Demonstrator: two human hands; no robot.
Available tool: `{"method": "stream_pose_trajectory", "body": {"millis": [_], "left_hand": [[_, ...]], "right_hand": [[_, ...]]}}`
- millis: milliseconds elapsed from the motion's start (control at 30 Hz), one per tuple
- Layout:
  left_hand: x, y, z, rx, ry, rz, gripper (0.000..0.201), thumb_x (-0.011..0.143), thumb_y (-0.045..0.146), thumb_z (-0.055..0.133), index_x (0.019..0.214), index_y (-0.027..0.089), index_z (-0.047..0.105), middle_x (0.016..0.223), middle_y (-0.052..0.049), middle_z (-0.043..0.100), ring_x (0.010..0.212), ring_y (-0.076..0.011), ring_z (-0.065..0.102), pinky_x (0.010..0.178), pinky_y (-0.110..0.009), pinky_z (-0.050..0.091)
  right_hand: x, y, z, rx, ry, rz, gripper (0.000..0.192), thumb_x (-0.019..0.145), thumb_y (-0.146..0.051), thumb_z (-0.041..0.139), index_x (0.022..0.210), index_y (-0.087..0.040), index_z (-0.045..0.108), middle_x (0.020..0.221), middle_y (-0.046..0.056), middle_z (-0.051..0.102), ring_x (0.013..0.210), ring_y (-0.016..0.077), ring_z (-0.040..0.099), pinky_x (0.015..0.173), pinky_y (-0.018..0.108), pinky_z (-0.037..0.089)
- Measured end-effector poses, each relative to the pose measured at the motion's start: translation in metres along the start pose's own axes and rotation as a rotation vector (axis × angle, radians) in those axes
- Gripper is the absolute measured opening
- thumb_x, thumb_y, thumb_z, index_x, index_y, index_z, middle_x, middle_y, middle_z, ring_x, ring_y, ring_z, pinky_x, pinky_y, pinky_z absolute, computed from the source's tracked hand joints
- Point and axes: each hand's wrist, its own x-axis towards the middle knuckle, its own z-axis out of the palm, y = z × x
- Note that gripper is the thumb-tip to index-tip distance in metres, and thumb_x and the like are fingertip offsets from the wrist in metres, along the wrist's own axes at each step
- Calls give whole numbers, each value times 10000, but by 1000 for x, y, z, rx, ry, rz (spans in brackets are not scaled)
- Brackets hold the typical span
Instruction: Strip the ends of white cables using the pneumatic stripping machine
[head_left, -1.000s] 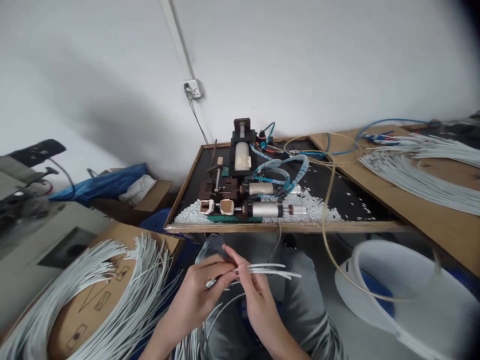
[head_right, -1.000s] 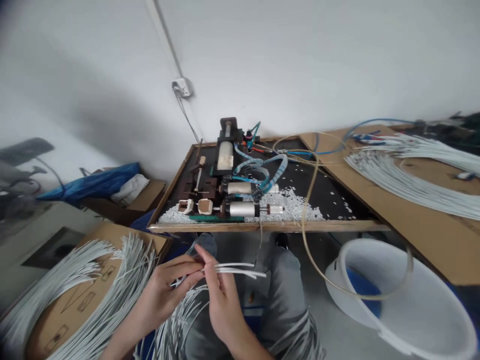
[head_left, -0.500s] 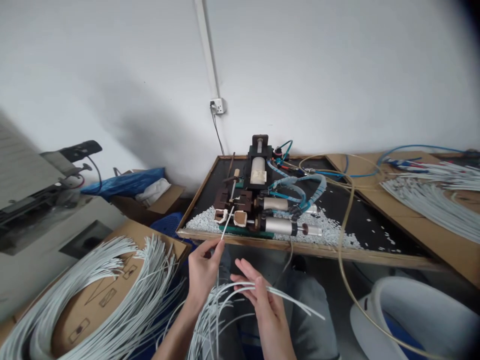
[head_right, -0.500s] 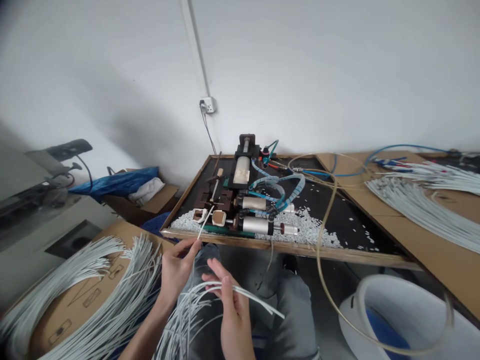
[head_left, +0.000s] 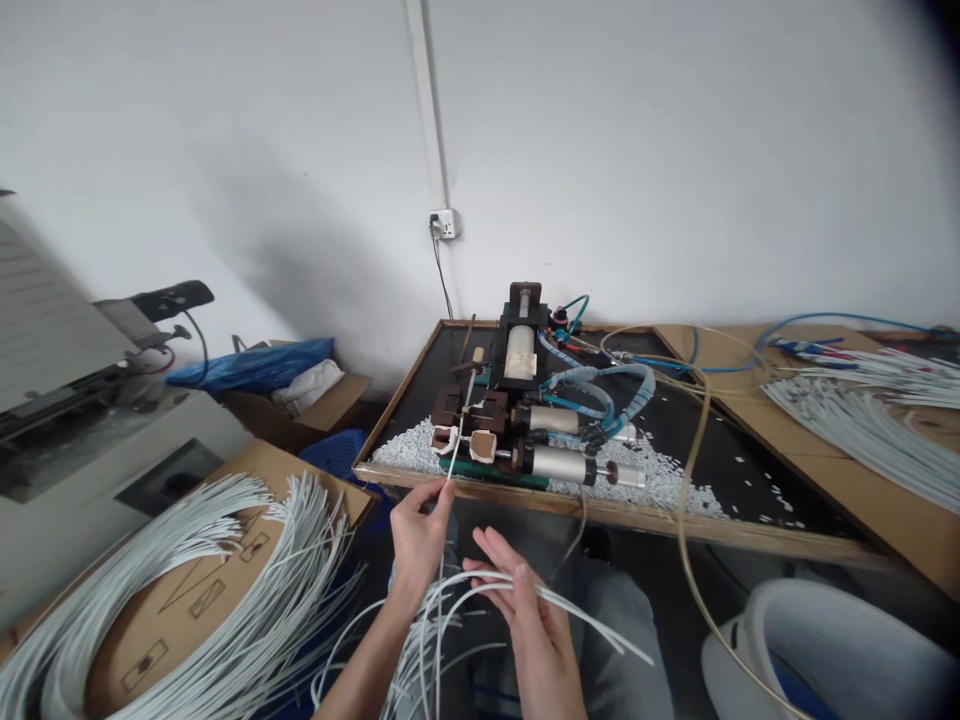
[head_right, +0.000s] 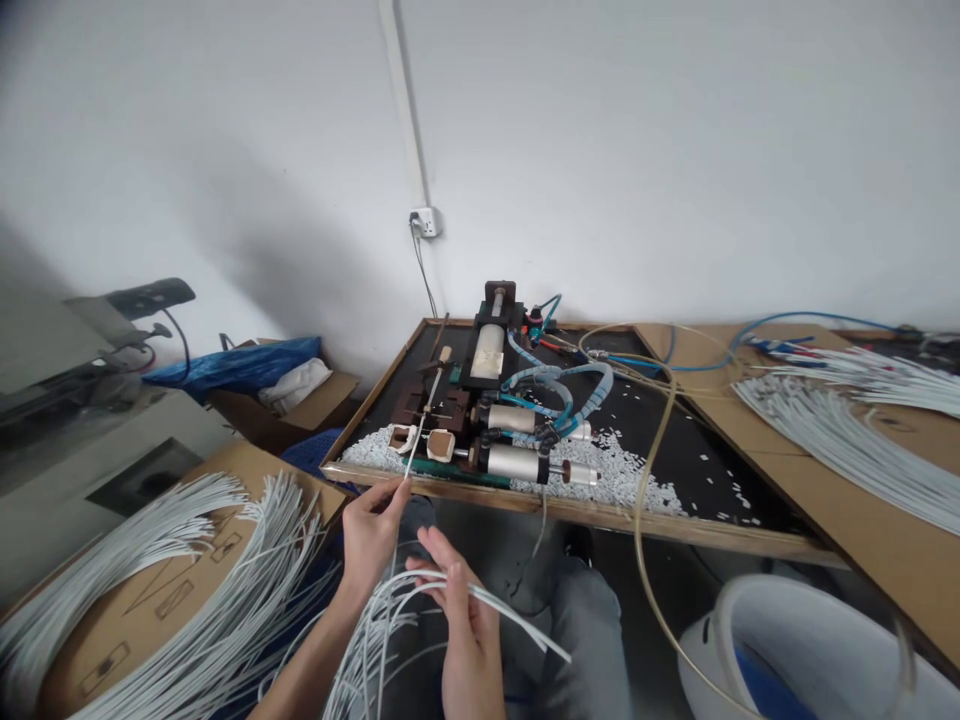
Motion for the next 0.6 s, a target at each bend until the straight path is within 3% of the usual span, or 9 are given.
{"method": "stream_pose_trajectory", "body": {"millis": [267,400,500,600], "left_hand": [[3,-4,1,-52,-14,-18,276,809,399,672,764,135,738,740,-67,733,665,-205,631,635,-273,473],[9,6,-3,-71,-134,-7,326,830,425,643,912,125,739,765,-62,730,688,-205,650,645,-268,492],[8,16,-14,3,-233,26,424,841,472,604,1010,104,729,624,-20,669,549,-177,598,534,-250,470],[2,16,-33,184,-185,78,452,834,516,597,1019,131,742,638,-17,681,570,-188,623,542,-252,497]], "right_hand": [[-1,-1,3,21,32,-4,458,904,-578,514,1170,-257,705,1278,97,680,1073,263,676,954,391,499],[-2,-1,2,28,30,-16,455,902,-578,519,1165,-256,705,1268,102,686,1055,265,685,939,400,507],[-2,1,2,4,8,-66,485,903,-598,498,1154,-238,705,1252,116,693,1036,267,695,935,419,509],[0,9,4,-17,34,-124,522,908,-615,468,1122,-203,706,1155,138,735,948,261,726,857,409,536]]}}
